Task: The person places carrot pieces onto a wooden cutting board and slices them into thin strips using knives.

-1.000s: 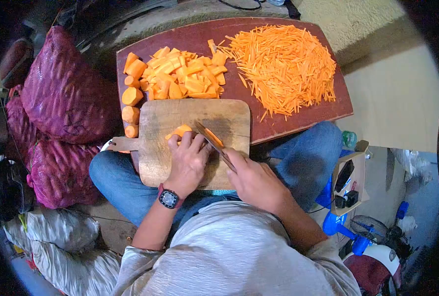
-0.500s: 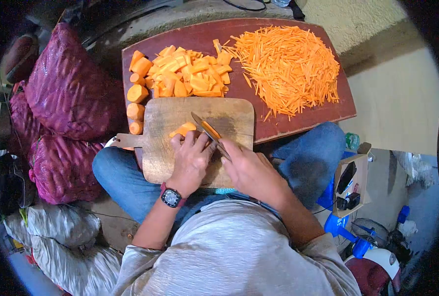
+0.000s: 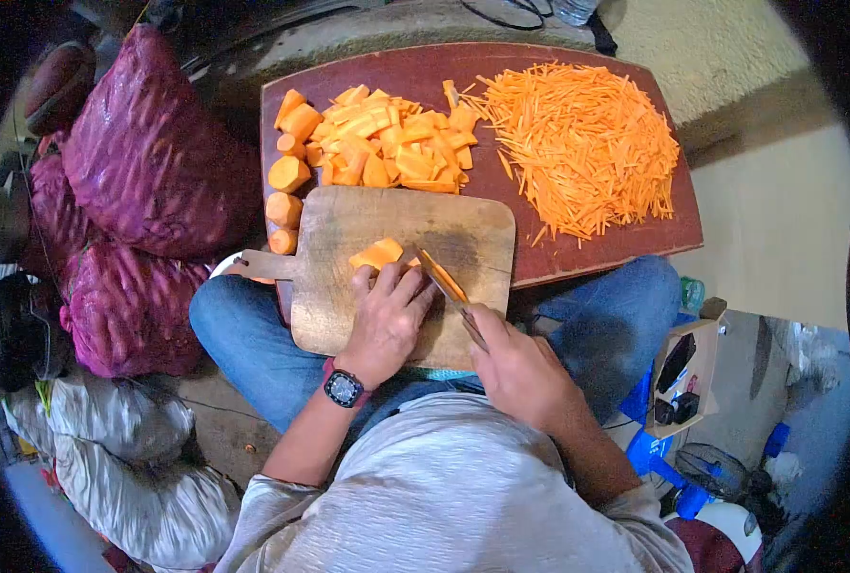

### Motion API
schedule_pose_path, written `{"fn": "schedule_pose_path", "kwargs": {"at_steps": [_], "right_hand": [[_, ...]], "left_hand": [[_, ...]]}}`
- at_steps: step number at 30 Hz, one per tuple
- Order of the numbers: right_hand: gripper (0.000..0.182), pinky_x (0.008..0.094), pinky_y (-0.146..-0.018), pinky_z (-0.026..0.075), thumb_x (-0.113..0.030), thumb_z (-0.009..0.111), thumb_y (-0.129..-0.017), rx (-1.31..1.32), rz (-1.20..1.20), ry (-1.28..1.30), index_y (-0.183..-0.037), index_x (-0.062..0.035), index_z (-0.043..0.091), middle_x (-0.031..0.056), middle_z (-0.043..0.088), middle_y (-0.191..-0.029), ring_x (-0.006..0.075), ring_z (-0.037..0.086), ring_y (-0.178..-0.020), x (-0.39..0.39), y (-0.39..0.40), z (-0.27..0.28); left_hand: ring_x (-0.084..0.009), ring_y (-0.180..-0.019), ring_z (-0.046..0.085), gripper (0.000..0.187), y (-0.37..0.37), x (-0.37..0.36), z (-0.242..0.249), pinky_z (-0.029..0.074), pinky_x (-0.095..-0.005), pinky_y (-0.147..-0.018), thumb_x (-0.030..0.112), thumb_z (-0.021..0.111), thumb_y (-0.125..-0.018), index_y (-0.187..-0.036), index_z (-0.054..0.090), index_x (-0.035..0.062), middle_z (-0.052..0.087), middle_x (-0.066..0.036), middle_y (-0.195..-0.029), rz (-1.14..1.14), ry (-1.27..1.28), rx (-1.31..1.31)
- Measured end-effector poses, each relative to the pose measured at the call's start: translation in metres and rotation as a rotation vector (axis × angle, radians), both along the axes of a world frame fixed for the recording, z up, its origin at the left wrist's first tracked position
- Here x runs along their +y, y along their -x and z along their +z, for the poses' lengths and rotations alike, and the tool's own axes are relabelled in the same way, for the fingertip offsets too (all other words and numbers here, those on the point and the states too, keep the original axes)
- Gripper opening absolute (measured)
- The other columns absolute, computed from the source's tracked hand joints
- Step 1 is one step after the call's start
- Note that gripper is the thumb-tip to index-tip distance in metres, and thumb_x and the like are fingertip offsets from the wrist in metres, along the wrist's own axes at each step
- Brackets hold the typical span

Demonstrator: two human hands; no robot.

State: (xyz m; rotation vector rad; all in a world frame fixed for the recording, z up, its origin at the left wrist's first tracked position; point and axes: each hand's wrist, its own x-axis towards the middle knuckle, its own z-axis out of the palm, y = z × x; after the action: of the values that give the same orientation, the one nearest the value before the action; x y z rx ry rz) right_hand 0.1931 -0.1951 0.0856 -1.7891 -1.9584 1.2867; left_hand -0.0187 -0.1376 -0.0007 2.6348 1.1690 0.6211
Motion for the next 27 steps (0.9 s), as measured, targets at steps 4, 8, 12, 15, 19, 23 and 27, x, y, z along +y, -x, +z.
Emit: {"fn": "schedule_pose_path", "kwargs": {"at_steps": [4,8,12,15,19,23,27], "right_hand": [[0.047,0.0607,-0.091,0.056,-0.013,0.061,-0.105,-0.041,-0.016,0.051,-0.148,-0.0015,0.048,0.0338,0.068,-0.129,0.0545,0.068,-0.113,0.014,0.004,-0.002],[0.048,0.0611,-0.09,0.056,-0.014,0.063,-0.104,0.004,-0.002,-0.051,-0.147,-0.0013,0.047,0.0338,0.069,-0.127,0.0548,0.068,-0.112,0.012,0.002,-0.002],[0.047,0.0614,-0.089,0.056,-0.014,0.064,-0.103,-0.08,-0.003,-0.015,-0.145,0.0004,0.048,0.0332,0.07,-0.123,0.0548,0.069,-0.109,0.008,0.01,-0.008],[0.046,0.061,-0.091,0.056,-0.012,0.063,-0.104,0.004,0.016,-0.077,-0.145,0.0008,0.048,0.0339,0.069,-0.125,0.0549,0.068,-0.112,0.022,0.014,-0.008],[0.045,0.0613,-0.09,0.056,-0.01,0.063,-0.103,0.026,-0.028,-0.006,-0.144,0.0,0.048,0.0352,0.069,-0.122,0.0559,0.067,-0.11,-0.002,0.005,-0.002],[0.042,0.0612,-0.089,0.056,-0.009,0.062,-0.102,-0.02,-0.07,-0.024,-0.141,0.0008,0.05,0.0351,0.07,-0.117,0.0555,0.068,-0.109,-0.008,0.01,0.002],[0.043,0.0599,-0.092,0.056,-0.01,0.062,-0.104,0.026,-0.013,-0.066,-0.144,-0.0002,0.05,0.0343,0.069,-0.121,0.0541,0.067,-0.115,0.017,0.016,-0.006]], "left_hand": [[-0.0287,-0.121,0.059,0.035,-0.002,0.0,0.0,0.035,-0.0528,-0.106,0.014,0.065,-0.089,-0.119,0.08,0.0058,0.068,-0.008,-0.121,0.001,0.056,-0.009],[-0.0294,-0.122,0.058,0.036,0.003,0.002,0.002,0.035,-0.0534,-0.106,0.015,0.064,-0.09,-0.121,0.08,0.0076,0.067,-0.007,-0.122,0.008,0.039,0.019],[-0.0302,-0.122,0.056,0.037,0.002,0.0,-0.003,0.034,-0.0547,-0.106,0.016,0.065,-0.09,-0.124,0.079,0.0092,0.065,-0.006,-0.126,0.029,0.063,0.0],[-0.03,-0.123,0.056,0.037,0.003,0.001,0.0,0.034,-0.0544,-0.106,0.018,0.065,-0.09,-0.124,0.079,0.009,0.065,-0.006,-0.126,0.007,0.032,0.014],[-0.0306,-0.125,0.056,0.037,0.005,0.001,0.001,0.034,-0.0539,-0.109,0.017,0.065,-0.09,-0.123,0.078,0.0058,0.066,-0.008,-0.124,-0.014,0.045,-0.01],[-0.0309,-0.127,0.056,0.037,0.005,0.0,-0.001,0.035,-0.0533,-0.111,0.015,0.065,-0.089,-0.121,0.078,0.0034,0.066,-0.009,-0.124,-0.029,0.055,-0.039],[-0.0313,-0.126,0.057,0.035,0.005,-0.001,0.002,0.036,-0.0522,-0.113,0.013,0.065,-0.089,-0.119,0.079,0.002,0.067,-0.01,-0.123,-0.012,0.048,-0.028]]}}
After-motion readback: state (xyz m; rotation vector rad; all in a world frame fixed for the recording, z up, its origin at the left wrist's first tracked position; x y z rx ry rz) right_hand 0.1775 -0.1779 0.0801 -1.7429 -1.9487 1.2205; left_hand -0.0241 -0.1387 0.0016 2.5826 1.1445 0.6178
